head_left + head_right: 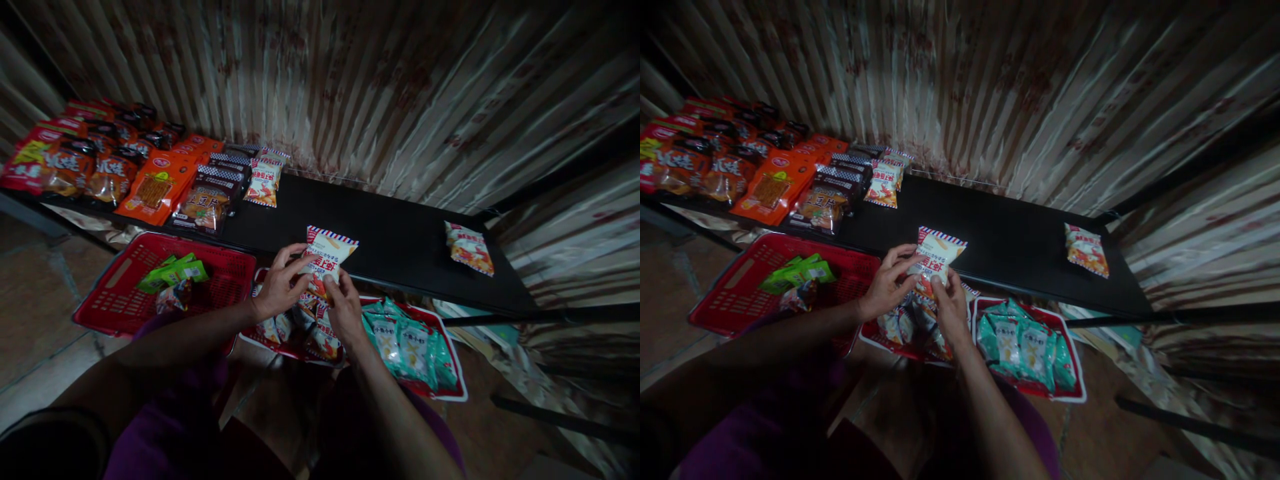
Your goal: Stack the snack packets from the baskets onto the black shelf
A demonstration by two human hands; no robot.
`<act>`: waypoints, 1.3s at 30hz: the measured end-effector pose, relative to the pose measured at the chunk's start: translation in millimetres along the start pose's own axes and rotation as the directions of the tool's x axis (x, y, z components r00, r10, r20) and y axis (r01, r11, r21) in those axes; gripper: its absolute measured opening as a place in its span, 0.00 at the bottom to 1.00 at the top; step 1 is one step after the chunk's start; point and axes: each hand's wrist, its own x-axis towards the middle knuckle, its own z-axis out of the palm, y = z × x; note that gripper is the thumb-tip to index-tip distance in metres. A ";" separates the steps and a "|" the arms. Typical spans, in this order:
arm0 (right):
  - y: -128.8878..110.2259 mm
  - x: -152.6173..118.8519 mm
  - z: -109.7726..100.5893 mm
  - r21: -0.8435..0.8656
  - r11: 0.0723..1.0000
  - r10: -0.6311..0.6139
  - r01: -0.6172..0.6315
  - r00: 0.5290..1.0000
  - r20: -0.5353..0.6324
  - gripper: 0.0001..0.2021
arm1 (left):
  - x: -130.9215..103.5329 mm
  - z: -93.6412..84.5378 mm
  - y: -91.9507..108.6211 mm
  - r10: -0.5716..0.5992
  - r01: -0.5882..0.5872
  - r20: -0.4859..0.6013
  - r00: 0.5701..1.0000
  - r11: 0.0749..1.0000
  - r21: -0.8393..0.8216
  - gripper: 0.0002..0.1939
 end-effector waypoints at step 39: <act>16.3 63.8 72.2 0.122 0.992 0.025 -0.031 0.998 0.054 0.21 | 18.7 -32.1 -48.4 -0.330 0.268 -0.282 0.901 0.934 -0.235 0.20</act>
